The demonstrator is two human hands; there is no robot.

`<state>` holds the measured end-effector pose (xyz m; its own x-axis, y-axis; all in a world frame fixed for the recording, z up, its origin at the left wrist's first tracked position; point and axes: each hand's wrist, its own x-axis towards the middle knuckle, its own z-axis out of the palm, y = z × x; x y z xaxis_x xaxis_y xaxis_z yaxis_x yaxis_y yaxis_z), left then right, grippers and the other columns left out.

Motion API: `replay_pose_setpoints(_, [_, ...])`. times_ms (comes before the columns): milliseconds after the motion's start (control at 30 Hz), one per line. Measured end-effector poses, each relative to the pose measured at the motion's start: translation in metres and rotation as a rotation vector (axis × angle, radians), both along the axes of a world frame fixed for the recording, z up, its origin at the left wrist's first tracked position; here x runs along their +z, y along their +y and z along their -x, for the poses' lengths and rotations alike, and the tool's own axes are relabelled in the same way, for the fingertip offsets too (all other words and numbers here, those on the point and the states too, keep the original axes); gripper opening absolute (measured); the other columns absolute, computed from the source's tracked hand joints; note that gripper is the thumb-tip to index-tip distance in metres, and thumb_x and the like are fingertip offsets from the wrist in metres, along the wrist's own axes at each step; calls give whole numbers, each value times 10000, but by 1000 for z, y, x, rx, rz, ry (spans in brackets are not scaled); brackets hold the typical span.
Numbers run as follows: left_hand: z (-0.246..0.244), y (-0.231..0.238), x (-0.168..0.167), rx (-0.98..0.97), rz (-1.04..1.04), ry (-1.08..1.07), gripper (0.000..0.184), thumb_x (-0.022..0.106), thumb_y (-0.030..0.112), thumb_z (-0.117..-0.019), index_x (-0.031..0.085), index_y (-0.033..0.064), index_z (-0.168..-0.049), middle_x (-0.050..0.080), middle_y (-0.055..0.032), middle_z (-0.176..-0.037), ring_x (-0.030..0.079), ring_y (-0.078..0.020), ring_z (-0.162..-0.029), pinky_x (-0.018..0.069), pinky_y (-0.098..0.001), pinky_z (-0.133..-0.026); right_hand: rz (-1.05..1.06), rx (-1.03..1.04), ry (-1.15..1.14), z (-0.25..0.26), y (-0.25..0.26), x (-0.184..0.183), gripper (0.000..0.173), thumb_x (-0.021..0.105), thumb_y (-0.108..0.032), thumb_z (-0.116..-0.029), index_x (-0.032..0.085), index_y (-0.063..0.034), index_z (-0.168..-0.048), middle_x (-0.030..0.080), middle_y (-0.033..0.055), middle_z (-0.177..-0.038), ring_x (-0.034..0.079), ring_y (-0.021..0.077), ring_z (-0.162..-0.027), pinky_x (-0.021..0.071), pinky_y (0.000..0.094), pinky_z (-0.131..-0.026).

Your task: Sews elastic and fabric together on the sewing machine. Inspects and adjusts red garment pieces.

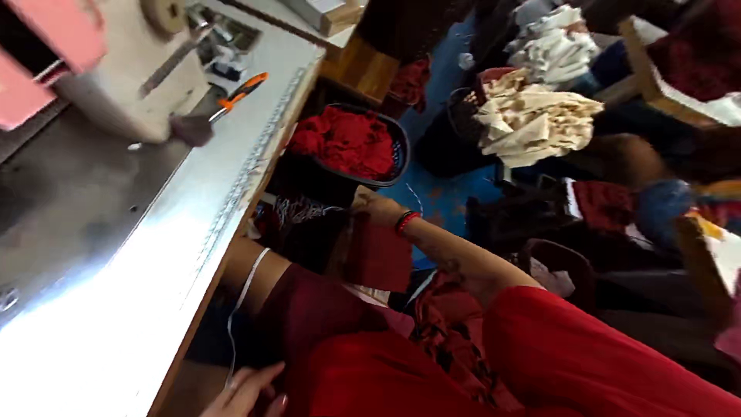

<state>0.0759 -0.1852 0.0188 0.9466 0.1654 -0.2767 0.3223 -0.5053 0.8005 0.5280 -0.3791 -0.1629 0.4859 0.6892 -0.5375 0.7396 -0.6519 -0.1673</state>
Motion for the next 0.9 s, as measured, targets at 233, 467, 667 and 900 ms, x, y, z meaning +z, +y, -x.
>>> replay_pose_setpoints(233, [-170,-7,-75,-124,-23,-140,342,589,308,-1004,697,124,-1271,705,-70,-1164,704,-174,-985,602,-382,-844,-39,-12,157,2,-23,34,246,656,-120,-949,694,-49,-1181,694,217,-1146,666,424,-1082,506,687,-905])
replay_pose_setpoints(467, [-243,-54,-92,-218,-12,-403,638,800,422,-846,645,59,-1347,635,-116,-1396,497,-306,-1405,256,-614,-1219,-546,220,434,56,-23,216,113,688,-42,-910,744,-21,-1006,716,102,-933,673,182,-849,553,377,-771])
replay_pose_setpoints(667, [-153,22,-30,62,-5,-481,283,709,268,-954,706,84,-1169,747,19,-1072,697,-28,-1009,582,-258,-925,-857,337,136,48,-11,295,105,722,-155,-908,751,-109,-997,706,-36,-954,661,25,-874,577,199,-780])
replay_pose_setpoints(900, [51,42,111,449,133,-480,282,576,265,-1044,655,313,-1311,676,219,-1256,625,79,-1123,521,-144,-966,-982,640,738,119,108,290,238,672,-300,-994,728,-71,-1021,713,-91,-841,646,-66,-737,551,102,-650])
